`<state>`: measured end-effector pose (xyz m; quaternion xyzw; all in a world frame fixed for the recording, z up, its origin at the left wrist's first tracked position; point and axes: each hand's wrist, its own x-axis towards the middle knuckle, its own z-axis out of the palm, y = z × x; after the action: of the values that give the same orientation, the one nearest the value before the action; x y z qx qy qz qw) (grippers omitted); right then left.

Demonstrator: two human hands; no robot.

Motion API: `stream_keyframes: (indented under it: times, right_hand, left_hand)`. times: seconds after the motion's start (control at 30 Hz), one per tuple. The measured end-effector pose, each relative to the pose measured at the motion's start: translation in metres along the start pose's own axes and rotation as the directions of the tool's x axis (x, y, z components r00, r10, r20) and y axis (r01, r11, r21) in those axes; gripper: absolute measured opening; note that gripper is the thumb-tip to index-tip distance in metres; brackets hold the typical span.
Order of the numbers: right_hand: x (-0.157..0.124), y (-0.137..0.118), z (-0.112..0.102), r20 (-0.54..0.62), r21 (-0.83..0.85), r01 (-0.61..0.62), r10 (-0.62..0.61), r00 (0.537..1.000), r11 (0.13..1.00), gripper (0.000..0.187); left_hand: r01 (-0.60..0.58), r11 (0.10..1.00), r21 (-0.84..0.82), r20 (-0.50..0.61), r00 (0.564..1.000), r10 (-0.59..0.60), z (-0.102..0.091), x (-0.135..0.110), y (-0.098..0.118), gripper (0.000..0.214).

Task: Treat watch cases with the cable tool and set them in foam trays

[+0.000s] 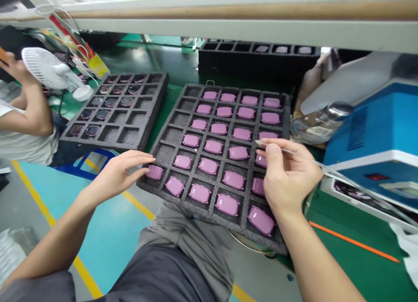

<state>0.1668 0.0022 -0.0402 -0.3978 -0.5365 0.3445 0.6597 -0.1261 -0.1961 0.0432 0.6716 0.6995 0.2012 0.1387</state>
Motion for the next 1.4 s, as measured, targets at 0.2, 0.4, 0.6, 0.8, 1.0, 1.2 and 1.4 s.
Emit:
stream_keyframes:
  times: [0.2,0.4,0.6,0.8,1.0,1.2,1.4]
  right_hand:
    - [-0.002,-0.001,-0.001,0.008,-0.009,-0.047,0.047,0.999,0.999,0.027]
    - [-0.001,-0.005,0.0,0.032,0.011,-0.075,0.075,0.997,0.997,0.024]
    - [0.001,-0.01,0.002,0.037,0.046,-0.101,0.1,0.994,0.994,0.025]
    - [0.005,-0.012,0.003,0.034,0.11,-0.065,0.062,0.998,0.992,0.023]
    - [0.013,-0.008,0.004,0.075,0.061,0.003,-0.008,0.997,0.998,0.017]
    - [0.014,-0.011,0.004,0.081,0.079,0.021,-0.027,0.996,0.997,0.013]
    - [0.014,-0.012,0.003,0.08,0.078,0.024,-0.03,0.996,0.997,0.013]
  left_hand:
    - [0.232,0.914,0.333,-0.324,0.938,-0.12,-0.064,0.079,-0.066,0.034]
    - [0.305,0.771,0.56,-0.129,0.951,-0.282,-0.106,0.14,-0.137,0.047]
    - [0.133,0.967,0.216,-0.341,0.939,-0.053,-0.066,0.144,-0.061,0.033]
    - [-0.166,0.75,-0.64,-0.085,0.986,0.145,0.07,0.181,0.073,0.02]
    - [0.031,0.475,-0.879,0.072,0.995,0.067,0.115,0.193,0.101,0.033]
    - [-0.004,0.459,-0.888,0.024,0.998,0.054,0.111,0.188,0.099,0.035]
    - [-0.012,0.431,-0.902,0.018,0.998,0.065,0.115,0.188,0.102,0.034]
